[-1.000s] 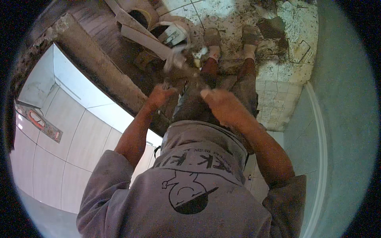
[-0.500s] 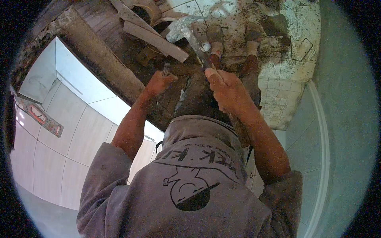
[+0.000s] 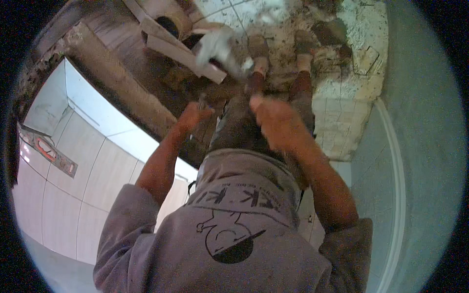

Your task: Removing old wall material with a hammer and chisel and fitting new ceramic tiles to a ledge.

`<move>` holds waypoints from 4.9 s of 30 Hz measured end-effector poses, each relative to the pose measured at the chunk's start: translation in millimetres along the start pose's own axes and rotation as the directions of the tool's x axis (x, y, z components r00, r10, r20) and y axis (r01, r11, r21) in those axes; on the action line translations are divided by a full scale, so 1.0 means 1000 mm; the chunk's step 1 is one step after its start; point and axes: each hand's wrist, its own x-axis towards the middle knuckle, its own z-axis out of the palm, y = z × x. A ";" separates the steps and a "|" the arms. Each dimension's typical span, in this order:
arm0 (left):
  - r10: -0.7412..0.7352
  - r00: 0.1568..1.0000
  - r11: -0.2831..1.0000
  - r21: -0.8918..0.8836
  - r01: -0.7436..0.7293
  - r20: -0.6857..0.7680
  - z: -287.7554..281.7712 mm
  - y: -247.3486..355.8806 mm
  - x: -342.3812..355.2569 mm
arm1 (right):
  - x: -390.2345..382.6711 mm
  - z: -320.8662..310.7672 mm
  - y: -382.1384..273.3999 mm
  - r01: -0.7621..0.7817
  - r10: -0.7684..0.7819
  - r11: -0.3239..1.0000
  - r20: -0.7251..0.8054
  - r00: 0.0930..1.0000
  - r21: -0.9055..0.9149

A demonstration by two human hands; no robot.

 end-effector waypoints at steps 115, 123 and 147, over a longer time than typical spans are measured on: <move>0.090 0.976 0.990 -0.085 -0.109 -0.200 0.003 0.039 -0.088 | -0.078 0.026 -0.052 -0.015 0.015 1.000 -0.345 0.939 0.002; -0.174 0.814 0.914 -0.398 -0.076 -0.555 0.085 -0.003 -0.101 | -0.039 -0.019 -0.031 -0.235 0.146 0.933 -0.312 0.939 -0.272; -0.380 0.780 0.736 -0.673 -0.071 -0.497 0.417 0.100 -0.101 | -0.075 -0.112 0.005 0.080 0.194 -0.167 0.047 0.980 -0.983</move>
